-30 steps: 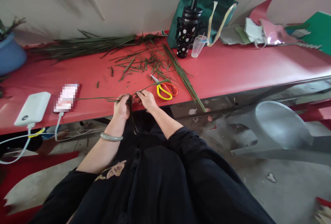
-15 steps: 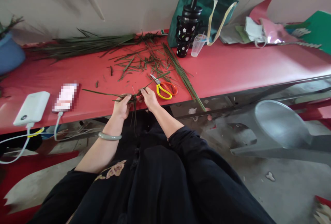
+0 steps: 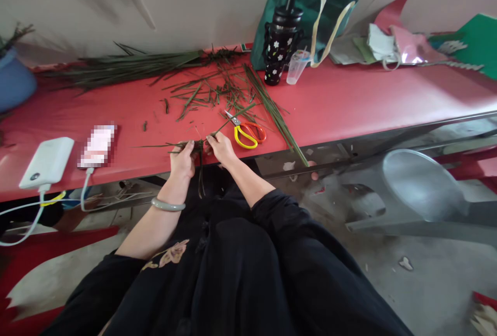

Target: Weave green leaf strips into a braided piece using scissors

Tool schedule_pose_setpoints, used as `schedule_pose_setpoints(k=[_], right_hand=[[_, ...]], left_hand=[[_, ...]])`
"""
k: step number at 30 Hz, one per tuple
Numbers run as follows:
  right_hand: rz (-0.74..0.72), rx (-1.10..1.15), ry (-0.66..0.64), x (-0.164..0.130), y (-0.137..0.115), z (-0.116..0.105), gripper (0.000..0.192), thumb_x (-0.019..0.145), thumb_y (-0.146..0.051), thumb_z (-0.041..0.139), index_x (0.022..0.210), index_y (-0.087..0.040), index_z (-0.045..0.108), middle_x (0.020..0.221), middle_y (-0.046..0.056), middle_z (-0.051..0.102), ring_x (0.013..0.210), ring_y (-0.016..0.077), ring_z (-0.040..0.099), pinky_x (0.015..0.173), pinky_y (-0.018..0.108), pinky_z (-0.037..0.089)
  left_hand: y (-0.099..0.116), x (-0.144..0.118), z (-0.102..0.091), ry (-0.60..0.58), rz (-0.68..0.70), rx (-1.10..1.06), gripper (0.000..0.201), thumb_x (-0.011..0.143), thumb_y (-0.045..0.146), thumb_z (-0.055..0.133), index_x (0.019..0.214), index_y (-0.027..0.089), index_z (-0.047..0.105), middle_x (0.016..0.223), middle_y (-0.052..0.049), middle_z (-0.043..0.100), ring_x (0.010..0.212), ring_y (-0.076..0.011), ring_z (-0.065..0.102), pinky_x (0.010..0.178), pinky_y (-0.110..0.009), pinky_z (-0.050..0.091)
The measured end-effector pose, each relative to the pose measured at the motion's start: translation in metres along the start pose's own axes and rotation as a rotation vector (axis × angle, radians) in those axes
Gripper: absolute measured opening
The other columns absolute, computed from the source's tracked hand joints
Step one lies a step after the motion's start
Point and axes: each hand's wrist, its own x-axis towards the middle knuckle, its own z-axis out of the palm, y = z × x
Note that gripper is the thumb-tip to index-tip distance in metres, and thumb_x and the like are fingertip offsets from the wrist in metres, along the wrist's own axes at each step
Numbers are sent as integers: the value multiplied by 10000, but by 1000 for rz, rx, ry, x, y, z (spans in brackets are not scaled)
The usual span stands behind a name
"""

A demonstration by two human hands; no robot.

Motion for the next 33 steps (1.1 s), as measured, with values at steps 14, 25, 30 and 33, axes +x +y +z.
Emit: schedule_pose_setpoints(k=[14, 25, 30, 33], right_hand=[[-29, -51, -43, 3, 2, -4, 136, 768, -308, 510, 768, -177, 475, 631, -47, 560, 462, 64, 531, 441, 182, 439], [-34, -121, -19, 2, 0, -3, 163, 783, -316, 481, 696, -178, 469, 558, -57, 528, 385, 42, 434, 390, 167, 354], [-31, -175, 18, 5, 2, -2, 166, 789, -309, 475, 682, -183, 463, 482, -66, 478, 385, 53, 422, 392, 171, 341], [-44, -195, 6, 4, 0, -2, 182, 781, -334, 488, 683, -184, 465, 472, -73, 465, 381, 52, 423, 395, 171, 349]], left_hand=[[4, 0, -2, -122, -44, 75, 265, 542, 298, 743, 722, 145, 621, 666, -9, 632, 622, -123, 593, 620, -266, 486], [0, 3, -3, -269, 45, 225, 151, 588, 241, 698, 695, 139, 667, 660, -27, 649, 625, -135, 594, 649, -270, 485], [7, 0, -2, -360, -24, 193, 159, 588, 254, 706, 668, 128, 651, 632, -40, 637, 618, -156, 610, 619, -287, 499], [9, 1, -2, -342, -110, 136, 206, 569, 280, 725, 666, 123, 634, 605, -38, 622, 612, -171, 617, 612, -311, 510]])
